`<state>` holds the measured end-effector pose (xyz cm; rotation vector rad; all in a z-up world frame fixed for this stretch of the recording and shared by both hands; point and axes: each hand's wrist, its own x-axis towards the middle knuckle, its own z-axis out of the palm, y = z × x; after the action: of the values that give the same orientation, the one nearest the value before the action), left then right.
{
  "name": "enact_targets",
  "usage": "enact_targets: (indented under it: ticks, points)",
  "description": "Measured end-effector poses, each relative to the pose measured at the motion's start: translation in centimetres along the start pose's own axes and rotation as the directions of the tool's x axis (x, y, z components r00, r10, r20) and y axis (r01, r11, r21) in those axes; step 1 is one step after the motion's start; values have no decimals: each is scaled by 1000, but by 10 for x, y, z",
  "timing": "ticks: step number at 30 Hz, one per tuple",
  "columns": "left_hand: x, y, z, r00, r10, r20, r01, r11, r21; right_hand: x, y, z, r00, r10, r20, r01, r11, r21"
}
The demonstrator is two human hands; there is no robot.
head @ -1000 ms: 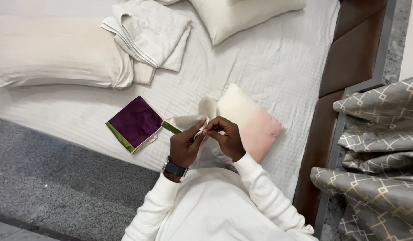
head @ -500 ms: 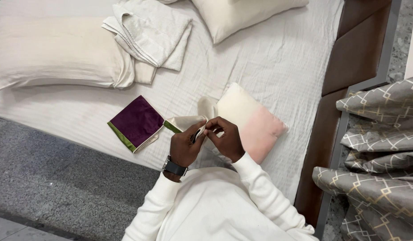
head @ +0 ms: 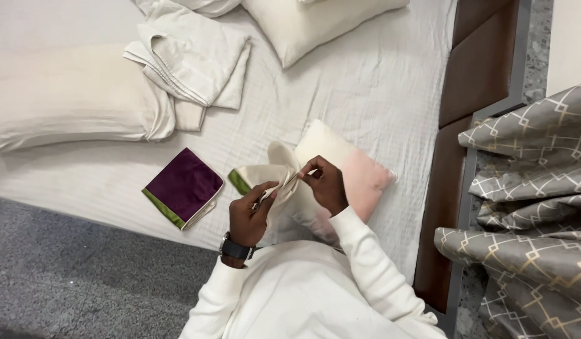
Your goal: The person lies on a bed and inserts a pillow into a pillowcase by hand. They repeatedly adjust the pillow and case, tucking the corners and smoothing the fabric until the pillow is fully enclosed.
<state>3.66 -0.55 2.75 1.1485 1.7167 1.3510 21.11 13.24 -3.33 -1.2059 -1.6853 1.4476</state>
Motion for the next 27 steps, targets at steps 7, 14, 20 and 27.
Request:
enact_targets:
  ticks: [7, 14, 20, 27]
  points:
    - [-1, -11, -19, 996, 36, -80, -47, 988, -144, 16, 54, -40, 995, -6, -97, 8, 1000, 20]
    - [28, -35, -69, 945, 72, -320, -158, 955, -252, 25, 68, -97, 956, -36, -292, 29, 999, -28]
    - [40, -34, -80, 916, 35, -400, -160, 946, -283, 24, 45, -101, 921, -99, -377, 87, 995, -47]
    - [44, -12, -83, 903, 108, -417, -234, 935, -266, 18, 21, -101, 888, -160, -431, 213, 974, 77]
